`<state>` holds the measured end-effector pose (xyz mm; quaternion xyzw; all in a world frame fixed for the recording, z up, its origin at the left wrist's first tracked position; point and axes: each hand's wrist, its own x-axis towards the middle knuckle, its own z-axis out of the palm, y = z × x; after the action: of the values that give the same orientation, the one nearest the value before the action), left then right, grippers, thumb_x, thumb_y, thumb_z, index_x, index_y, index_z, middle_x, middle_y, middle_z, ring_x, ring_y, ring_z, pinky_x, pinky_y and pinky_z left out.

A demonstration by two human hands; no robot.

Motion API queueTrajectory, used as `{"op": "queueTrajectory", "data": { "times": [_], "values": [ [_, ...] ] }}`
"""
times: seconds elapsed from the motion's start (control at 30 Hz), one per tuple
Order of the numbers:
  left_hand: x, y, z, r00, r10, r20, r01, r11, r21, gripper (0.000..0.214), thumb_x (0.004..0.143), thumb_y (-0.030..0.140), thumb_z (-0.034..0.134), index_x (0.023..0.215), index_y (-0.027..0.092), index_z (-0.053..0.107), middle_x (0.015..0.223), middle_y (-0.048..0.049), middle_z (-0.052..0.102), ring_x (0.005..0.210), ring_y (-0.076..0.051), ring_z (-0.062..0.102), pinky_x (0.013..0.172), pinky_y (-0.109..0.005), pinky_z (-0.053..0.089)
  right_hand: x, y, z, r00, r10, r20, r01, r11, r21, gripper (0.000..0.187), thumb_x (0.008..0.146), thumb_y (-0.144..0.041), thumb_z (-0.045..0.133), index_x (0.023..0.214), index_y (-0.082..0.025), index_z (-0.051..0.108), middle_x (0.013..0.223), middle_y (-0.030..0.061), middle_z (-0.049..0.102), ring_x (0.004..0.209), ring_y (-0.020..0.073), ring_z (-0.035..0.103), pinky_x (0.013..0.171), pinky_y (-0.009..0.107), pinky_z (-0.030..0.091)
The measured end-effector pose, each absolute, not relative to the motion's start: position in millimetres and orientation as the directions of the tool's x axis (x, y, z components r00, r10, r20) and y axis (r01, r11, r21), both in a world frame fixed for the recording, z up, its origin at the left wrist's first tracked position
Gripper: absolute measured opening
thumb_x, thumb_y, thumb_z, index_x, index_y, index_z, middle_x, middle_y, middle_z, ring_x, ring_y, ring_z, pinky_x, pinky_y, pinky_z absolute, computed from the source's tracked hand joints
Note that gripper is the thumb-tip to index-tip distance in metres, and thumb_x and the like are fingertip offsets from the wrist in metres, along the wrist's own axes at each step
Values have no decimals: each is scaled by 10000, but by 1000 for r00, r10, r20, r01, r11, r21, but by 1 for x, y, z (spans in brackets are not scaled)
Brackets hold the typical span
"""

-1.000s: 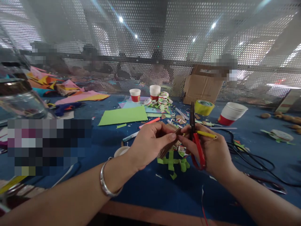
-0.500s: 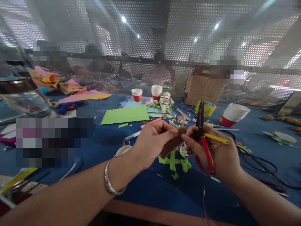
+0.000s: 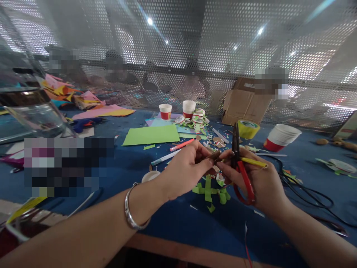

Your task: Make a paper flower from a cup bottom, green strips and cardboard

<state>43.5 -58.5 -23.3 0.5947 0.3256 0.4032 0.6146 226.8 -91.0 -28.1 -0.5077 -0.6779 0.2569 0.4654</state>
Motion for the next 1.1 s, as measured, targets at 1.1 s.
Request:
{"op": "queueTrajectory", "data": {
  "times": [1.1],
  "values": [
    [49,-64,-18,462,857,227,-249,-120,961,162,820,194,746,762,158,598,1142,-85,733,1084,-192,674,965,-342,500,226,-95,-29,-49,988,145,-81,141,-987,284,757,-311,845,916,-205,635,553,-60,644,360,97,573,346,166,476]
  ]
}}
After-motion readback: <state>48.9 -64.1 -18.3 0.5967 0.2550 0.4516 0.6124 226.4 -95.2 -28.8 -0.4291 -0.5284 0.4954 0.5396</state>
